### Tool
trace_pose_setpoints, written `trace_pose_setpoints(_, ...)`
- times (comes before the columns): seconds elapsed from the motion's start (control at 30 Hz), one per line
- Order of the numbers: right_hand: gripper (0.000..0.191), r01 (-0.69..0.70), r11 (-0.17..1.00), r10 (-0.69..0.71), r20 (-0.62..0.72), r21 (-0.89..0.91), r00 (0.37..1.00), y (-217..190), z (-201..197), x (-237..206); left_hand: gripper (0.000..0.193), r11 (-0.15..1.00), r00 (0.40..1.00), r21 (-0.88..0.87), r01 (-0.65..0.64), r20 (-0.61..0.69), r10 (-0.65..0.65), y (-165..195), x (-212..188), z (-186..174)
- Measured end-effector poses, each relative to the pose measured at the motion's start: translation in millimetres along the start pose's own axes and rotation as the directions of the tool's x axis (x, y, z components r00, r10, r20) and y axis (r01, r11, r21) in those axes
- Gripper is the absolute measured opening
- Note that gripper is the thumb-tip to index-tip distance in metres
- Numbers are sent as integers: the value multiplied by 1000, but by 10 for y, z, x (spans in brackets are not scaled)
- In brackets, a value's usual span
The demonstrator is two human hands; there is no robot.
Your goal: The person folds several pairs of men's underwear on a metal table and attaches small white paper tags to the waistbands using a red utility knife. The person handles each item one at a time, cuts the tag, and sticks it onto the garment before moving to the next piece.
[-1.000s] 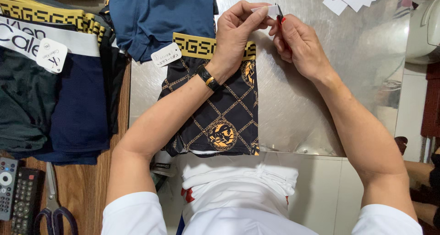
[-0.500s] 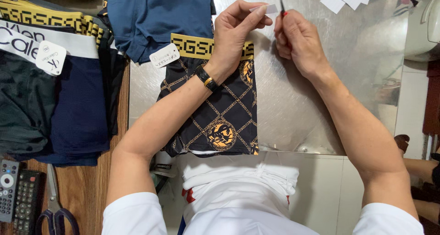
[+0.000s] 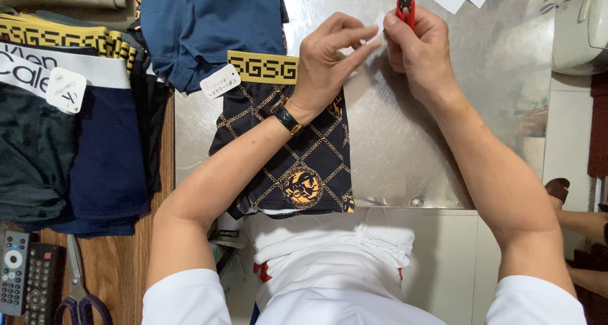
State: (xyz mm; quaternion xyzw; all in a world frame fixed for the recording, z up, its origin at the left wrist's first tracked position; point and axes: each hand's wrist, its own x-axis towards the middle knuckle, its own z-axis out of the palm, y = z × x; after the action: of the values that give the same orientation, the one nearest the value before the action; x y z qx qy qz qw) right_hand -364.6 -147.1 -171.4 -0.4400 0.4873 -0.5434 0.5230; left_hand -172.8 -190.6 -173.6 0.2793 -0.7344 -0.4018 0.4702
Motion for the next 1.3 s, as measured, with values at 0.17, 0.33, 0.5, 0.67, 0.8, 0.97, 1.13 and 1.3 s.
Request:
trace_pose_setpoints(0.17, 14, 131, 952, -139, -9, -277, 990, 57, -57, 14, 30, 903, 978, -376, 207, 62, -199, -147, 33, 12)
trace_pose_setpoints(0.33, 20, 270, 858, -261, 82, -436, 962, 76, -60, 0, 18, 878, 959, -387, 281, 152, -240, -351, 25, -4)
trace_pose_setpoints(0.5, 24, 30, 988, -13, 115, -154, 993, -69, -2, -30, 22, 783, 946, -539, 310, 97, -309, -451, 45, -28)
trace_pose_setpoints(0.67, 30, -4, 967, 68, 241, -257, 968, -149, 84, -29, 24, 720, 920, -611, 328, 33, -391, -477, 65, -62)
trace_pose_setpoints(0.8, 29, -19, 964, 93, 269, -266, 959, -149, 69, -26, 24, 723, 930, -625, 293, 10, -367, -490, 55, -59)
trace_pose_setpoints(0.97, 30, -36, 967, 103, 256, -253, 961, -119, 40, -20, 24, 669, 924, -693, 269, -9, -381, -517, 71, -51)
trace_pose_setpoints(1.13, 30, -22, 963, 95, 261, -268, 961, -105, 47, -16, 24, 670, 929, -692, 267, 0, -370, -512, 66, -41)
trace_pose_setpoints(1.3, 31, -26, 962, 97, 253, -271, 963, -107, 62, -5, 23, 704, 937, -660, 263, 0, -350, -487, 66, -49)
